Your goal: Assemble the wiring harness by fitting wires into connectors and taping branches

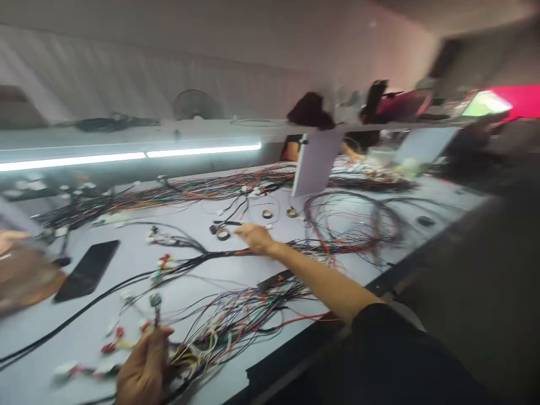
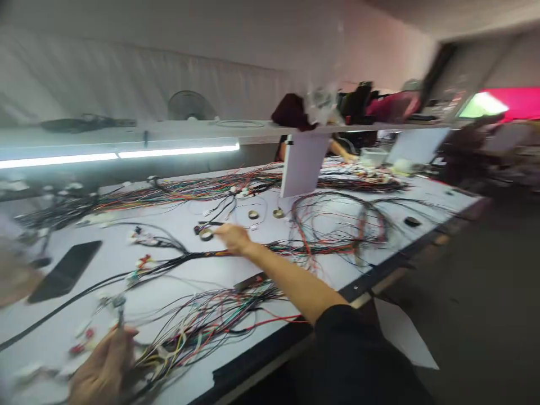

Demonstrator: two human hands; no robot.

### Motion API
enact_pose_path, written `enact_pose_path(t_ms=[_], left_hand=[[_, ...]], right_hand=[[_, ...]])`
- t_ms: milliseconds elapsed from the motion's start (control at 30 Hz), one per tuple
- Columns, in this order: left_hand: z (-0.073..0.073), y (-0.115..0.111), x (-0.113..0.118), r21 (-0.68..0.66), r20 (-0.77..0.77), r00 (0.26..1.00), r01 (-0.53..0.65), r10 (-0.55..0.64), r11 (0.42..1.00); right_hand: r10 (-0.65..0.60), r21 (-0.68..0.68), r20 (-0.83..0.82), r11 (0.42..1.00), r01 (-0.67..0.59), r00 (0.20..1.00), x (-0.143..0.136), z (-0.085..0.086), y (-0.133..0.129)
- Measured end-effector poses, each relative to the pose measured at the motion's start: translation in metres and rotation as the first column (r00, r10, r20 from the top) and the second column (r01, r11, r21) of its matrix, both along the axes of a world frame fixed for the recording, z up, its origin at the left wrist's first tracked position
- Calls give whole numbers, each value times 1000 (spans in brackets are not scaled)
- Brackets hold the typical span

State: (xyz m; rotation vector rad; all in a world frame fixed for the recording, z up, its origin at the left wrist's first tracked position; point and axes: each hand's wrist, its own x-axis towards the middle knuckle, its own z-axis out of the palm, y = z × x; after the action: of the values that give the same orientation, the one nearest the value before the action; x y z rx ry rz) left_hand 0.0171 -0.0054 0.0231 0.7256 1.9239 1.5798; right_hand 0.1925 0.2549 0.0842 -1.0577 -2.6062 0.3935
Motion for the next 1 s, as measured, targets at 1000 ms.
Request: enact_pose_path(t_ms=[1000], left_hand=[[-14, 2, 16, 217, -7, 998, 69, -69, 974]], right_hand=[[584, 36, -192, 807, -589, 788, -21, -15, -116]])
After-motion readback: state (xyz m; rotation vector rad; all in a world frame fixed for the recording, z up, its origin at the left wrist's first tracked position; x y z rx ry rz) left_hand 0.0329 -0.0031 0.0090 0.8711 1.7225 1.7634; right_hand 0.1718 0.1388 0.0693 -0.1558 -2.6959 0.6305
